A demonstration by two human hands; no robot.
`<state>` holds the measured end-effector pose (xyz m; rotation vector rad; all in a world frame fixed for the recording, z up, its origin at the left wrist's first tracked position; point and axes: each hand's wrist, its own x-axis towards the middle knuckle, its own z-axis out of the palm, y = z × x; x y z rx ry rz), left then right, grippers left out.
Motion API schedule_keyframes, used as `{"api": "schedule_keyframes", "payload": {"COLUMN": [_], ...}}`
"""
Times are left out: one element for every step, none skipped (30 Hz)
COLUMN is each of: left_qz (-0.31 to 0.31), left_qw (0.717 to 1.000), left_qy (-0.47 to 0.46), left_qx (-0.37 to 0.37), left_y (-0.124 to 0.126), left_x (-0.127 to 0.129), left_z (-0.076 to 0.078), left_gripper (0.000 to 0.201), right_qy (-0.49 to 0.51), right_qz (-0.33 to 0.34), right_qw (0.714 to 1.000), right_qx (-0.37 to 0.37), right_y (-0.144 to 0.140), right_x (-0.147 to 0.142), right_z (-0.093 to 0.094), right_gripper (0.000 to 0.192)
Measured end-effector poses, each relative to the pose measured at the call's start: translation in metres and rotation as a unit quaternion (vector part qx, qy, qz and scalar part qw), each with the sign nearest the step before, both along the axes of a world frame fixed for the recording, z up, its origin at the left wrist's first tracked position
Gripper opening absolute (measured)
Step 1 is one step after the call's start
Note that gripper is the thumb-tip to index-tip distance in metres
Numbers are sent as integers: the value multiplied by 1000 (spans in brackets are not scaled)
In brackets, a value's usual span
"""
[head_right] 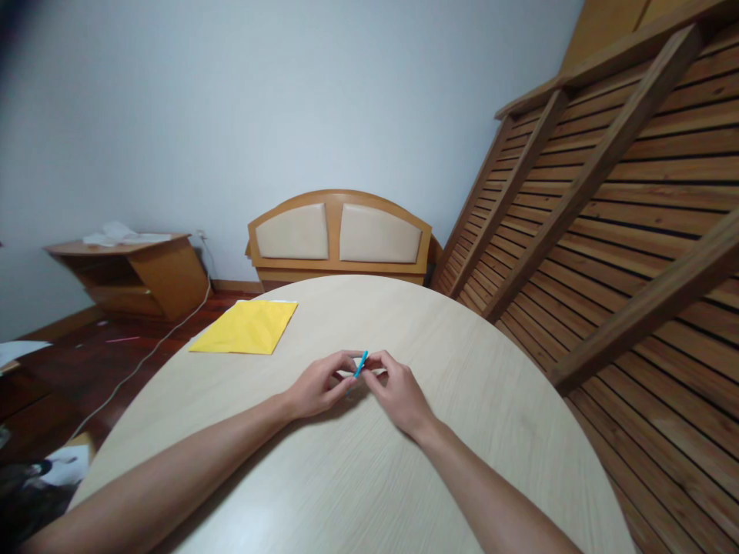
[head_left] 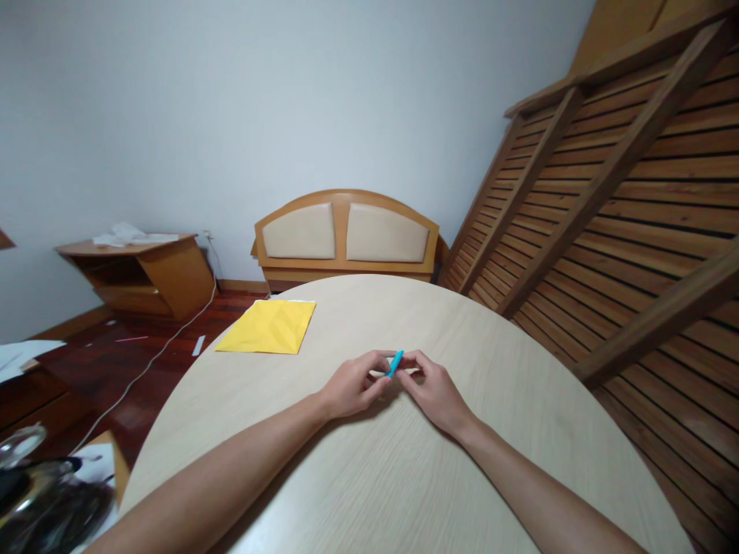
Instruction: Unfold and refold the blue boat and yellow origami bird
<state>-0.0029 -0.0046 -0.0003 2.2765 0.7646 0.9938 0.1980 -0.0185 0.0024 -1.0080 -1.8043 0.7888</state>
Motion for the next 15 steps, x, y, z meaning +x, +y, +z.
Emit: {"api": "schedule_keyframes", "payload": {"left_qz": [-2, -3, -3, -3, -2, -2, -3, -3, -2, -3, -3, -4, -5, -7, -8], "left_qw": [1000, 1000, 1000, 1000, 1000, 1000, 1000, 1000, 1000, 1000, 1000, 1000, 1000, 1000, 999], "left_qy": [-7, -11, -14, -15, -16, -18, -20, -21, -21, -22, -22, -22, -23, -25, -26], "left_qx": [-4, -7, -8, -7, -7, -6, -6, -6, -6, -6, -6, -8, -11, -15, -20], "left_y": [0, 0, 0, 1, 1, 1, 0, 0, 0, 0, 0, -1, -1, -1, -1], "left_x": [0, 0, 0, 0, 1, 1, 1, 1, 1, 1, 1, 1, 1, 1, 0], "left_z": [0, -1, -1, -1, -1, -1, -1, 0, 0, 0, 1, 1, 2, 2, 2], "left_gripper": [11, 11, 11, 12, 12, 14, 15, 17, 18, 20, 22, 25, 29, 33, 37], "right_qy": [4, 8, 11, 12, 12, 11, 11, 12, 13, 13, 14, 14, 13, 13, 13], "right_qz": [3, 5, 5, 4, 3, 3, 3, 2, 2, 3, 2, 1, 0, 0, 0], "right_qw": [1000, 1000, 1000, 1000, 1000, 1000, 1000, 1000, 1000, 1000, 1000, 1000, 1000, 1000, 1000], "right_qx": [-5, -10, -15, -18, -20, -20, -20, -18, -17, -16, -16, -17, -17, -17, -18], "right_y": [-1, -2, -3, -3, -4, -5, -5, -5, -5, -5, -5, -5, -5, -4, -4], "right_x": [-1, -2, -2, -3, -3, -3, -4, -4, -3, -3, -3, -3, -3, -3, -3], "right_z": [1, 2, 3, 3, 4, 5, 5, 5, 5, 5, 5, 5, 4, 4, 3], "right_gripper": [15, 16, 17, 17, 17, 18, 18, 19, 19, 20, 20, 20, 20, 20, 20]}}
